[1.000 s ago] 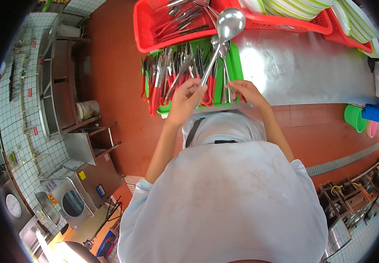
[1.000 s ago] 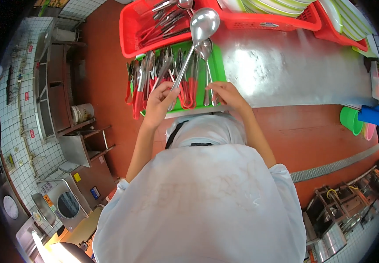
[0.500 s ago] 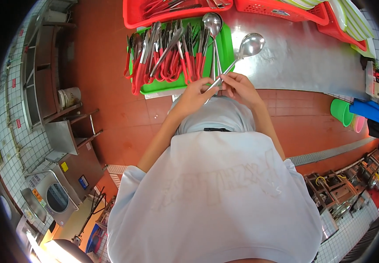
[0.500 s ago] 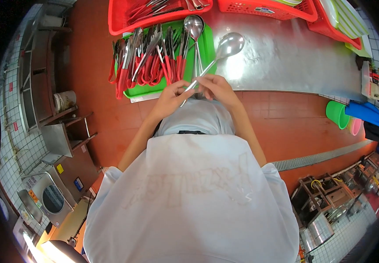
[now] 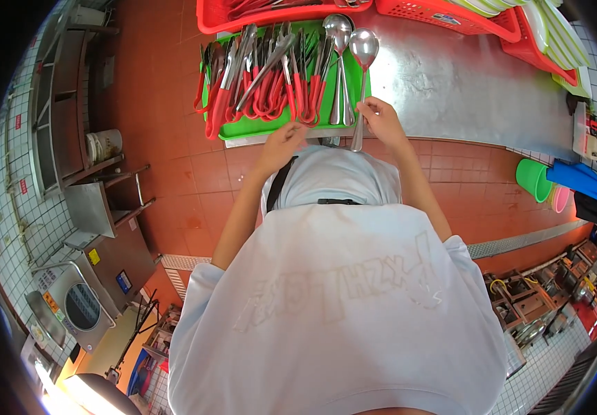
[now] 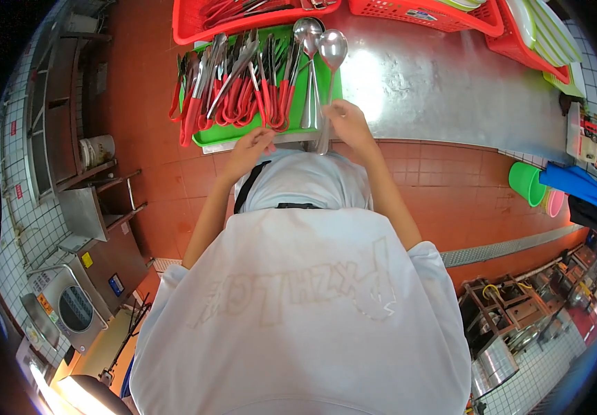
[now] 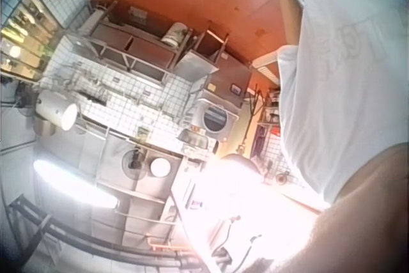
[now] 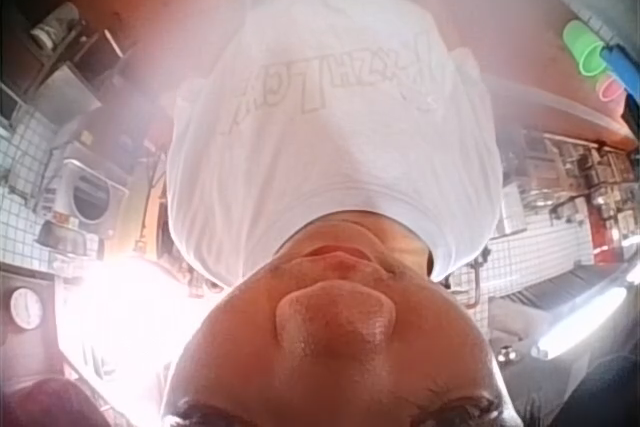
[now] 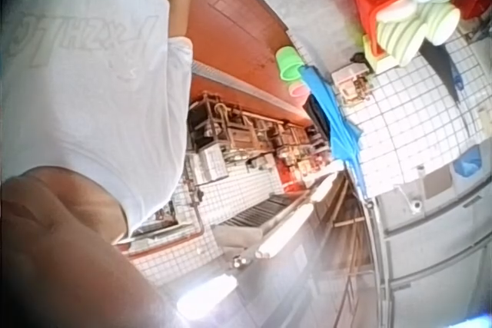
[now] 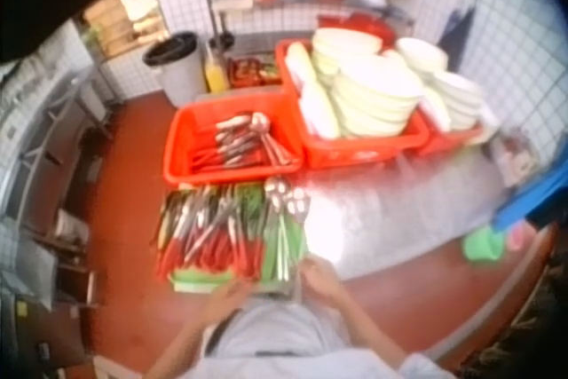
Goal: Sorting and organizing kitchen tongs and spoons from a large red bin into a green plastic tray.
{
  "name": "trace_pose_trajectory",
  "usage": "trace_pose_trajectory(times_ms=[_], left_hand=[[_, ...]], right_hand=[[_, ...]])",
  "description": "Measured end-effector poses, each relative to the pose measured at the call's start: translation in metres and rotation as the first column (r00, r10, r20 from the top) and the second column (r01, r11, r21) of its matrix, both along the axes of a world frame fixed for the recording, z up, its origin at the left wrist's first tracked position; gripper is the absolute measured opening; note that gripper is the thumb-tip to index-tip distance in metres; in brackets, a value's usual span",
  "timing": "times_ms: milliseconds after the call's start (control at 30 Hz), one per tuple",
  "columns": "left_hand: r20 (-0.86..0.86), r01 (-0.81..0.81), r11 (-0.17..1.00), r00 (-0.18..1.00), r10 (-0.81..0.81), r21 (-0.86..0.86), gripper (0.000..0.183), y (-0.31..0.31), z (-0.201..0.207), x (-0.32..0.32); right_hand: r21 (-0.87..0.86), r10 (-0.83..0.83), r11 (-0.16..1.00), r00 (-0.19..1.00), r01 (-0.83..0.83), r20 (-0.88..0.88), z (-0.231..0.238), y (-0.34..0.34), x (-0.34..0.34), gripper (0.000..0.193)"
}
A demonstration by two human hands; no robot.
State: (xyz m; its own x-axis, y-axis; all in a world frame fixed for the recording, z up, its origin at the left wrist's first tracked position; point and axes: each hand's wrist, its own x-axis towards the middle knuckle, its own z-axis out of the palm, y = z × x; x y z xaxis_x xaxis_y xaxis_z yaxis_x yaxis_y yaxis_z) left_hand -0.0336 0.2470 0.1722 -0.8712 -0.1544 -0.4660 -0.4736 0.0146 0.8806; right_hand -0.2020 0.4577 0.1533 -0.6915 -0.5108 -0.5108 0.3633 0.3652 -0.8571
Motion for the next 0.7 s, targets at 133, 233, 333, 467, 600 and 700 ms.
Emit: trace_pose_trajectory(times_ms=[133, 233, 333, 467, 600, 700], left_hand=[[0.164, -0.063, 0.998, 0.984, 0.066, -0.023, 0.029, -0.024, -0.011, 0.027], [0.027, -0.197, 0.977, 0.979, 0.200, -0.086, 0.031, -0.045, -0.064, 0.064], [0.144, -0.175, 0.960, 0.967, 0.209, -0.221, 0.027, -0.058, -0.077, 0.089], [0.174, -0.001, 0.839, 0.978, 0.114, -0.545, 0.025, -0.069, -0.114, 0.141], [0.466, -0.018, 0.928, 0.861, 0.203, -0.371, 0.021, -0.052, -0.106, 0.163], [0.524, -0.059, 0.927, 0.811, 0.261, -0.370, 0.021, -0.035, -0.099, 0.166]], right_hand=[[0.206, 0.129, 0.975, 0.958, -0.077, -0.257, -0.005, -0.002, -0.014, 0.025], [0.229, 0.136, 0.970, 0.958, -0.077, -0.252, -0.011, -0.008, -0.026, 0.023], [0.273, 0.192, 0.955, 0.940, -0.113, -0.282, -0.021, -0.014, -0.038, 0.025], [0.321, 0.263, 0.934, 0.914, -0.160, -0.309, -0.016, -0.027, -0.040, 0.028], [0.366, 0.328, 0.907, 0.893, -0.208, -0.307, -0.018, -0.035, -0.046, 0.032], [0.436, 0.360, 0.877, 0.878, -0.202, -0.317, -0.023, -0.037, -0.052, 0.033]])
